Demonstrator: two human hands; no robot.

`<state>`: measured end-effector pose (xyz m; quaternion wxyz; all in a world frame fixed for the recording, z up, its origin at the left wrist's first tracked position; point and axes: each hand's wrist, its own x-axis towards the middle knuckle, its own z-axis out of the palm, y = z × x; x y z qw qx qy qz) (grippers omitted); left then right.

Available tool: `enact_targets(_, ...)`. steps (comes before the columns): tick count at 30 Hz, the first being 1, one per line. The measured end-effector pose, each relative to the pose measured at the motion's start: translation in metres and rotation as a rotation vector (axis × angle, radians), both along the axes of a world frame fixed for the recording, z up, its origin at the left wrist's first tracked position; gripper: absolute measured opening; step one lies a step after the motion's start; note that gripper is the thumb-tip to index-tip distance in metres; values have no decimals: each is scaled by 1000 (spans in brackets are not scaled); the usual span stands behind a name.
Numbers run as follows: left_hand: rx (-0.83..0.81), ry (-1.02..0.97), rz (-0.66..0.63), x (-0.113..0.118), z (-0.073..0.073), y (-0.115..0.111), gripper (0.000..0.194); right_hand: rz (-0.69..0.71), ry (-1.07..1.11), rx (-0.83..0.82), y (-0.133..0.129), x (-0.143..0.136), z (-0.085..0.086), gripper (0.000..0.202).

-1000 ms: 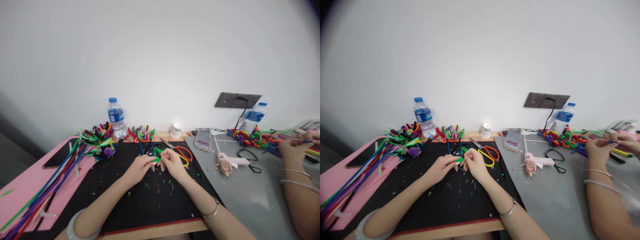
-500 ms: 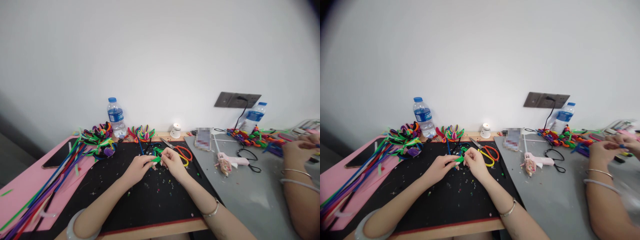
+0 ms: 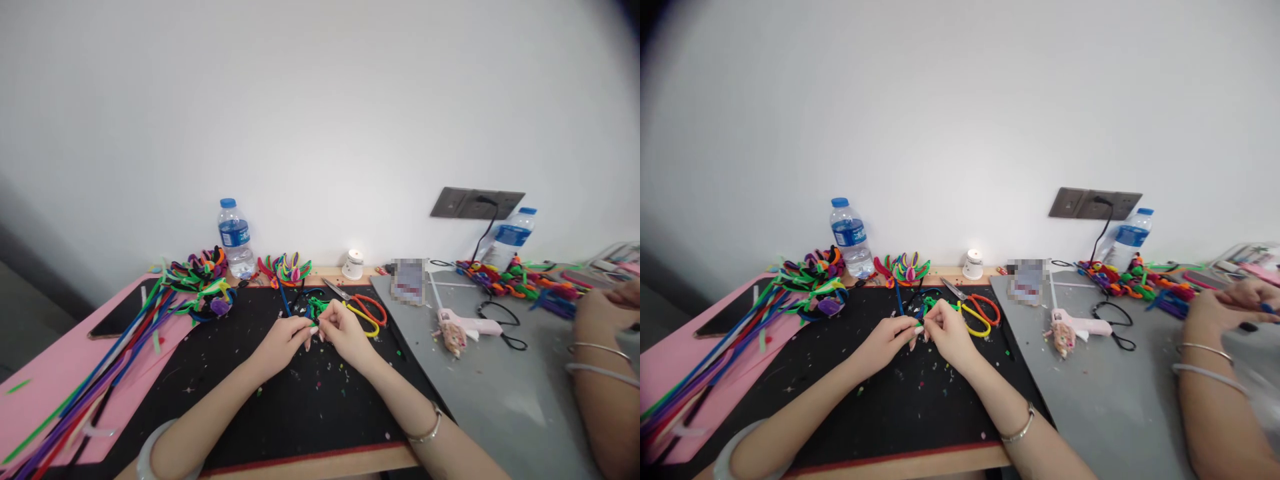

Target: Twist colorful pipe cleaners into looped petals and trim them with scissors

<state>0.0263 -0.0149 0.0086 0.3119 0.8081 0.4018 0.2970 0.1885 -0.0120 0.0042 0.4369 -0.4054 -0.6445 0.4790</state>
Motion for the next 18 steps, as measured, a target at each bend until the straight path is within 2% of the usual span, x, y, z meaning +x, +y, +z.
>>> enact_targets(5,107,26,53,-1,-2,1,35,6,-28,-26,4,3,-1,10)
enact_targets(11,290,128,73,-2,1,-1,34,-46,-169,-17,6,6,-1,37)
enact_targets(18,590,360,58,-2,1,-5,26,-15,-163,-130,5,2,-4,30)
